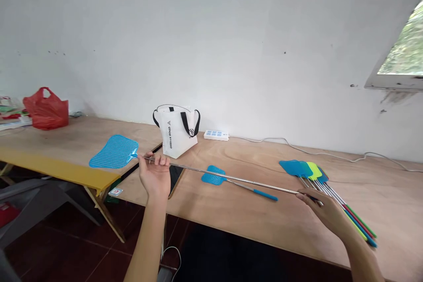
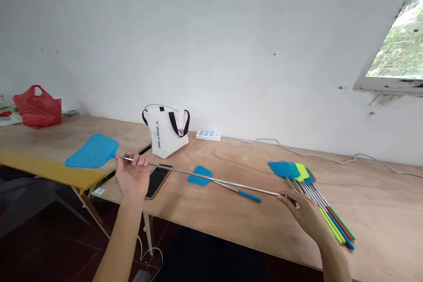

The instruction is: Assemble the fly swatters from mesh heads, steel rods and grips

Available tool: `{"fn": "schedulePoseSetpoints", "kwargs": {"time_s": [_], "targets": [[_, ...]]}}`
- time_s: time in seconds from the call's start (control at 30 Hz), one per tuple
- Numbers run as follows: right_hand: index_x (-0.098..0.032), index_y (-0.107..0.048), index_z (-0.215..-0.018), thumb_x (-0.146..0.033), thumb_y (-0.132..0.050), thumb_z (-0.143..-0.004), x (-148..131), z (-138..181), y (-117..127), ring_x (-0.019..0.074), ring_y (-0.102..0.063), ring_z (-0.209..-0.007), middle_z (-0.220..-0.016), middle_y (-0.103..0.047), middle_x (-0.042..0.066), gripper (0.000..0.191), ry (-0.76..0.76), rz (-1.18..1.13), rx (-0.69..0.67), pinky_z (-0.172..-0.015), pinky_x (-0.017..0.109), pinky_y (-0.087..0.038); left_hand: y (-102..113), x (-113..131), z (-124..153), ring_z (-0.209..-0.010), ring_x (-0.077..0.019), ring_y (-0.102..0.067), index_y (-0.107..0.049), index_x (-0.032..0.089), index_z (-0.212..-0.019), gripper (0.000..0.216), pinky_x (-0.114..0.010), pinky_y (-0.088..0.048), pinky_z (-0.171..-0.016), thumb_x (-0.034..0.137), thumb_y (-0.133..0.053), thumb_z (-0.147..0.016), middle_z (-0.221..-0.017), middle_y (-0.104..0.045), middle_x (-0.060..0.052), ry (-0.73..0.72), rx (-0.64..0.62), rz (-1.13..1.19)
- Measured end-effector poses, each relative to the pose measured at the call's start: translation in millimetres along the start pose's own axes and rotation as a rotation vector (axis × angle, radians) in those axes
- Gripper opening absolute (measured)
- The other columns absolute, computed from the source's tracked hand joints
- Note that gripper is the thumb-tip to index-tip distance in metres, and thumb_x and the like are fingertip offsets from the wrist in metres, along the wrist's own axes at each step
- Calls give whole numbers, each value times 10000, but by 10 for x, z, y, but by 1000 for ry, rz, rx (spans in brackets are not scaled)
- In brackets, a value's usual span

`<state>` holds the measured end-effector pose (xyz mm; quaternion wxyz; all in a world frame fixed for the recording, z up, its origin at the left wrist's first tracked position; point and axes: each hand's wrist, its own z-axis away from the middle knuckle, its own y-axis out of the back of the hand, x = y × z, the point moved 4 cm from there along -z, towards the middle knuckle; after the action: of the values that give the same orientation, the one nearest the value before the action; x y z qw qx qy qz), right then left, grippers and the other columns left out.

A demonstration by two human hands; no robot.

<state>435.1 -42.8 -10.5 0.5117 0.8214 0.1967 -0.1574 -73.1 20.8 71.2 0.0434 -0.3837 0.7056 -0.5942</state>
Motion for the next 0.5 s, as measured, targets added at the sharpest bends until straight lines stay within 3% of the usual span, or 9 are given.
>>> {"fn": "schedulePoseSetpoints", "kwargs": {"time_s": [0.13, 0.37, 0.5], "targets": [[-289, -784, -951, -735, -547, -861, -10, 11, 39, 243, -697, -869, -1053, -770, 52, 513, -40, -13, -25, -718, 313, -553, -53, 8, 46, -432, -81, -370, -555, 171, -780, 419, -197, -323, -447, 426, -409, -1078, -525, -401, 61, 27, -10, 79], [-264, -774, -868, -722, -569, -831, 14, 45, 204, 264, -693, -919, -1000, -762, 59, 503, -28, -49, 65, -722, 317, -542, -177, -17, 173, -398, -71, -329, -569, 171, -794, 345, -201, -283, -414, 297, -413, -1075, -519, -342, 70, 74, -60, 113], [-262, -737, -764, -753, -449, -862, 54, 42, 253, 265, -687, -861, -907, -755, 58, 578, -73, 45, 130, -711, 336, -516, -213, 4, 214, -381, -78, -305, -590, 171, -849, 350, -215, -264, -386, 299, -359, -1080, -508, -329, 69, 116, -90, 126]]}}
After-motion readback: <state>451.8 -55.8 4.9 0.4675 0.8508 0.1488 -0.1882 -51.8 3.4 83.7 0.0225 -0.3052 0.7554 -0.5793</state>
